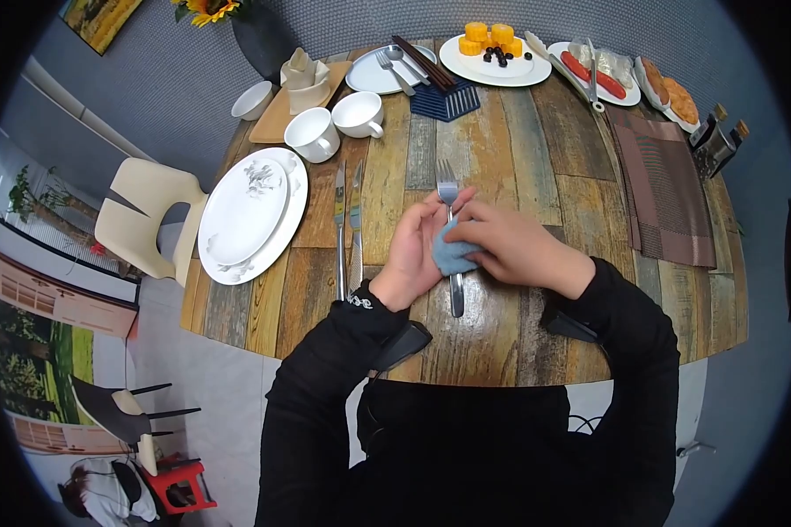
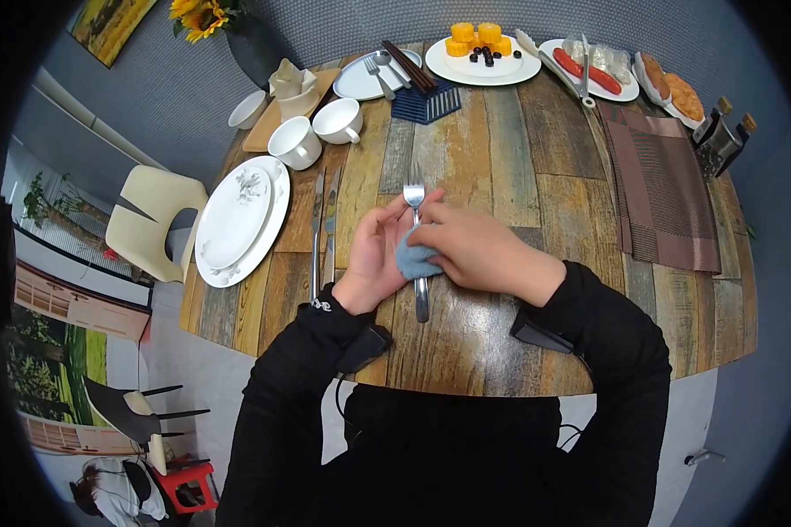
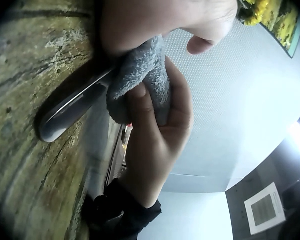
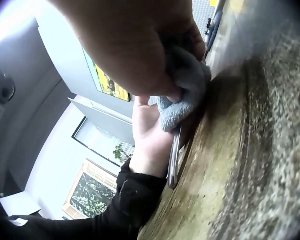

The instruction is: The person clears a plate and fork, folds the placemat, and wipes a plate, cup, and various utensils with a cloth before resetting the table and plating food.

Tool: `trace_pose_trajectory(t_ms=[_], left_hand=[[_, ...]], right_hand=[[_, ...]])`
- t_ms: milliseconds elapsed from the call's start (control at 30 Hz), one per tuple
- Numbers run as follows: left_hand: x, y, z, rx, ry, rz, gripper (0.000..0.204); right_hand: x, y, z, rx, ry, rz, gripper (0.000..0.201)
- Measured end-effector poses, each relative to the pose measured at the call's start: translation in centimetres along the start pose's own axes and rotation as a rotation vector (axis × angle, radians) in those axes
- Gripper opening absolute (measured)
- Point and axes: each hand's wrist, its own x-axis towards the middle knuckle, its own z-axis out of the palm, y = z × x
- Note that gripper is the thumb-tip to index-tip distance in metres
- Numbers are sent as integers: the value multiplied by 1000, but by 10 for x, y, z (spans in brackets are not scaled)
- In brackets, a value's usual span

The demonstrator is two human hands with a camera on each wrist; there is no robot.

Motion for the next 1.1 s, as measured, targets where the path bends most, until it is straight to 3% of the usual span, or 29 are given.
trace_pose_trajectory(t_ms=[300,533,600,700,767,867,900,967,1100], left_hand=[[1,-2,-4,101,48,80,45],[1,-1,-1,241,121,180,40],[0,2,-4,184,184,187,41],[2,3,-9,170,172,198,40],[3,4,-12,171,177,206,38],[5,7,-19,132,228,209,37],[5,7,-21,137,269,224,35],[6,8,-23,146,302,236,34],[5,8,-23,184,321,251,29]], right_hand=[[-12,-23,0,-60,-190,-93,23],[-13,-26,-2,115,-377,-147,26],[-10,-12,-5,406,-512,-203,27],[-5,4,-7,561,-436,-241,28],[-4,10,-16,545,-467,-141,29],[-2,23,-21,382,-221,-32,30],[-3,29,-18,376,-214,-34,30],[-4,34,-16,267,67,99,31],[-6,32,-19,65,35,146,32]])
